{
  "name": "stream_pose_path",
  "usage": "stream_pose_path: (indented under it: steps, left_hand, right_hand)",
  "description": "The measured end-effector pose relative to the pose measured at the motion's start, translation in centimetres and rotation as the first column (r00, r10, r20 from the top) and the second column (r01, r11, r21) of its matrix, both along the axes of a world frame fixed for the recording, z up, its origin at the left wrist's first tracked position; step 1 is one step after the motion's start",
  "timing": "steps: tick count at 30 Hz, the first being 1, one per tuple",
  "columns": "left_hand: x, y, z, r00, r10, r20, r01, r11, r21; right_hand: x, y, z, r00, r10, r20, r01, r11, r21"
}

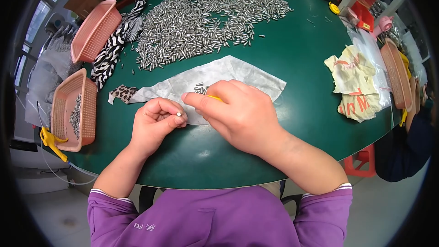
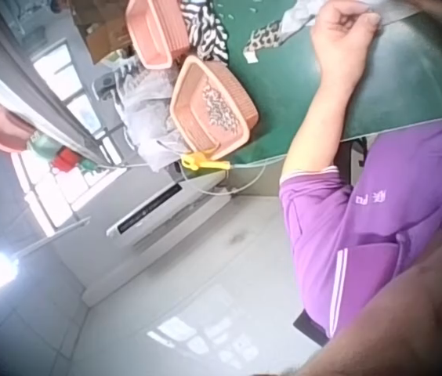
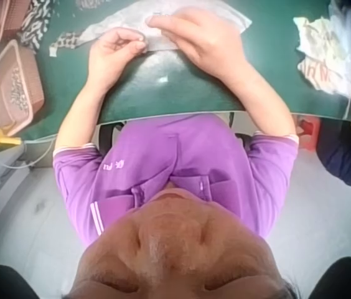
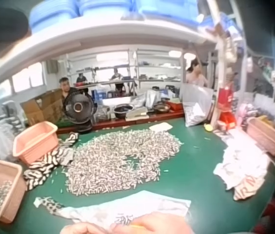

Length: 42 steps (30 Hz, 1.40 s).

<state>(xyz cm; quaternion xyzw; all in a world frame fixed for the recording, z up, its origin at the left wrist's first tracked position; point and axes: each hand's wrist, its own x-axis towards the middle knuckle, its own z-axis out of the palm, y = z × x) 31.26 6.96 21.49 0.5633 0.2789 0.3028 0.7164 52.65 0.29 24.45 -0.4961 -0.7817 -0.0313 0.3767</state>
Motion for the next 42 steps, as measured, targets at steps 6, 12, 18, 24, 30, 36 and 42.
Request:
stream_pose_path:
  steps: [6, 12, 18, 24, 30, 36, 42]
  left_hand:
    - [0.0, 0.0, 0.1, 0.999, 0.028, 0.028, -0.028, 1.0, 0.014]
    - [0.2, 0.0, -0.1, 0.998, 0.03, 0.051, -0.039, 0.983, 0.178]
    - [-1.0, 1.1, 1.0, 0.953, 0.282, 0.11, -0.301, 0.85, 0.432]
    - [-9.0, 3.9, 5.5, 0.573, 0.818, -0.057, -0.255, 0.244, 0.935]
    - [-19.0, 4.6, 5.2, 0.138, 0.959, -0.247, 0.017, 0.247, 0.969]
    - [-9.1, 1.7, 7.4, 0.574, 0.806, -0.144, -0.129, 0.263, 0.956]
    - [-0.2, -0.5, 5.8, 0.883, 0.31, -0.351, 0.151, 0.521, 0.84]
  right_hand:
    - [0.4, 0.0, 0.6, 0.991, -0.084, -0.105, 0.072, 0.991, -0.109]
    - [1.1, 0.1, 0.2, 0.983, -0.169, -0.076, 0.158, 0.978, -0.134]
    - [1.9, 0.8, 0.1, 0.958, -0.266, -0.107, 0.252, 0.959, -0.127]
    - [3.7, 0.1, 0.1, 0.96, -0.274, -0.05, 0.241, 0.908, -0.342]
    - [3.4, -0.2, 0.6, 0.992, -0.128, 0.014, 0.122, 0.894, -0.431]
    - [3.3, -0.1, -0.1, 0.993, -0.112, 0.04, 0.118, 0.886, -0.449]
    - [3.3, 0.0, 0.0, 0.99, -0.135, 0.047, 0.14, 0.849, -0.509]
